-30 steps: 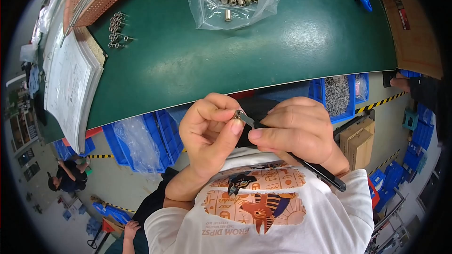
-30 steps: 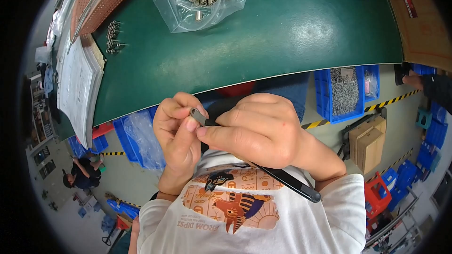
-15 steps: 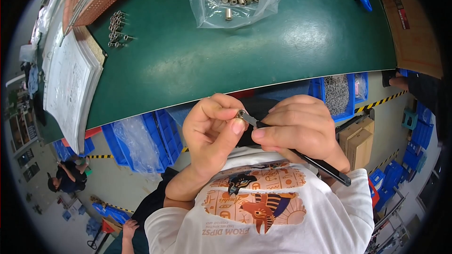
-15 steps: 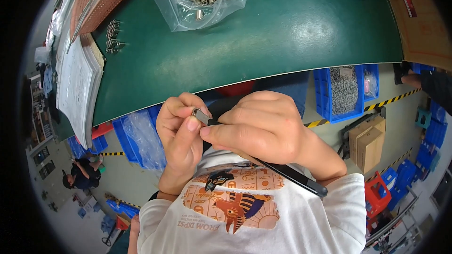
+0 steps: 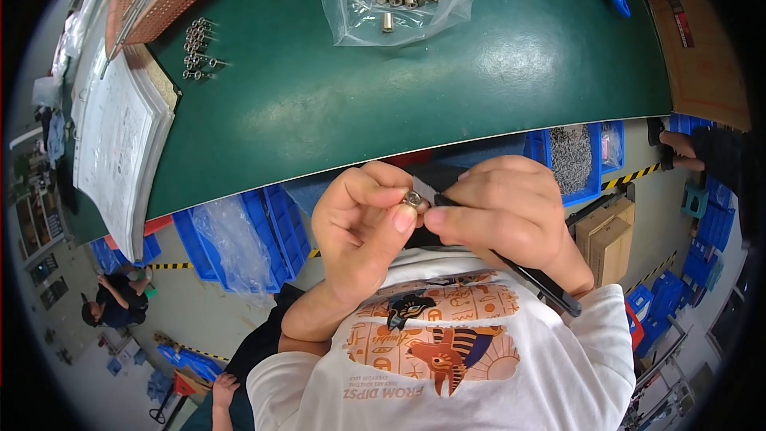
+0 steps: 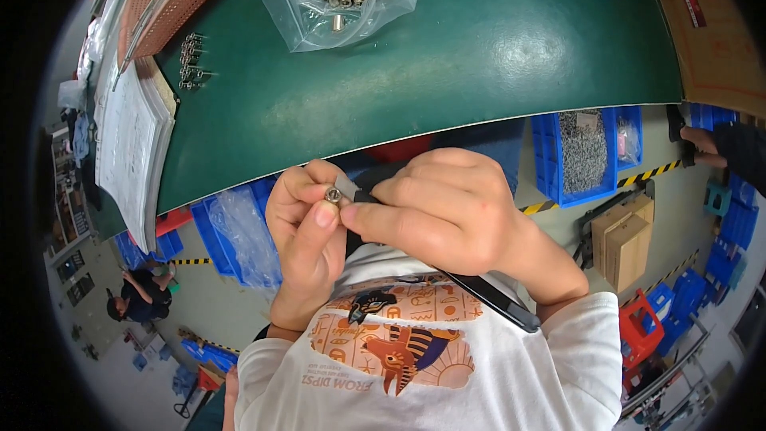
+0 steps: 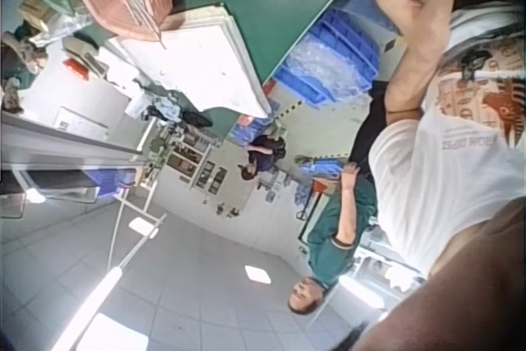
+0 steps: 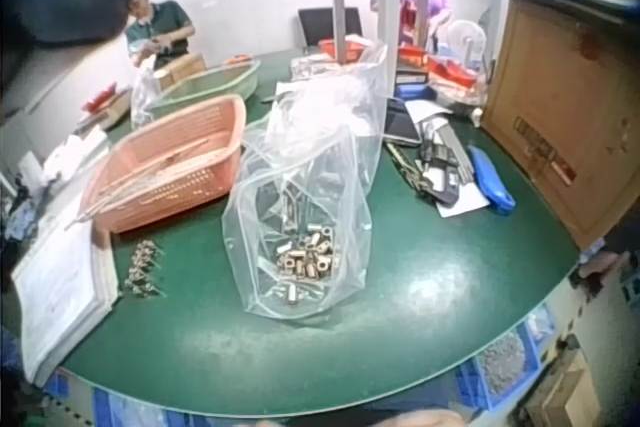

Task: Using a small utility knife to deburr or clean the edges of small circular metal components at a workbench.

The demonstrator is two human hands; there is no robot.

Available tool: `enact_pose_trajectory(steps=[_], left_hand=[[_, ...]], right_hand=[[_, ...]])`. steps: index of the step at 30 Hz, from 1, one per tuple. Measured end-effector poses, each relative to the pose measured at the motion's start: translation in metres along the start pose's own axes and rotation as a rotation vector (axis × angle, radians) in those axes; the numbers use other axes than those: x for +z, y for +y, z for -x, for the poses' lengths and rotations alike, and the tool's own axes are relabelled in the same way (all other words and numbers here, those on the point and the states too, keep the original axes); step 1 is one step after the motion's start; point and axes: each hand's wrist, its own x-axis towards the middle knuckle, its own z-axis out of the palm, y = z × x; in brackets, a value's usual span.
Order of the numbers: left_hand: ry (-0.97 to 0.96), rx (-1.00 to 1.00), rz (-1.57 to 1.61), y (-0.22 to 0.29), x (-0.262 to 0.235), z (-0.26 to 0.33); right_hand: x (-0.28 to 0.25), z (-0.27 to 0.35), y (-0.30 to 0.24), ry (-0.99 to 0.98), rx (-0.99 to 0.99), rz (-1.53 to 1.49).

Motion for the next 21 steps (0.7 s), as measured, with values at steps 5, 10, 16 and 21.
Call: enact_pose_trajectory(steps=[5,10,16,21], left_hand=[[-0.005,-0.054,0.018,-0.0001,-0.0035,-0.0020],[-0.013,-0.052,0.007,0.0005,-0.0035,-0.0008],[-0.014,-0.062,0.033,0.0017,-0.0020,-0.0004],[0.014,-0.074,0.077,0.0043,-0.0017,-0.0018]], right_hand=[[-0.0005,-0.0026,-0.0051,0.042,0.057,-0.130],[-0.0003,-0.0021,-0.0045,0.028,0.078,-0.168],[-0.0005,0.0000,-0.0014,-0.012,0.009,0.000],[-0.0031,-0.0008,-0.0049,0.017,0.051,-0.075]])
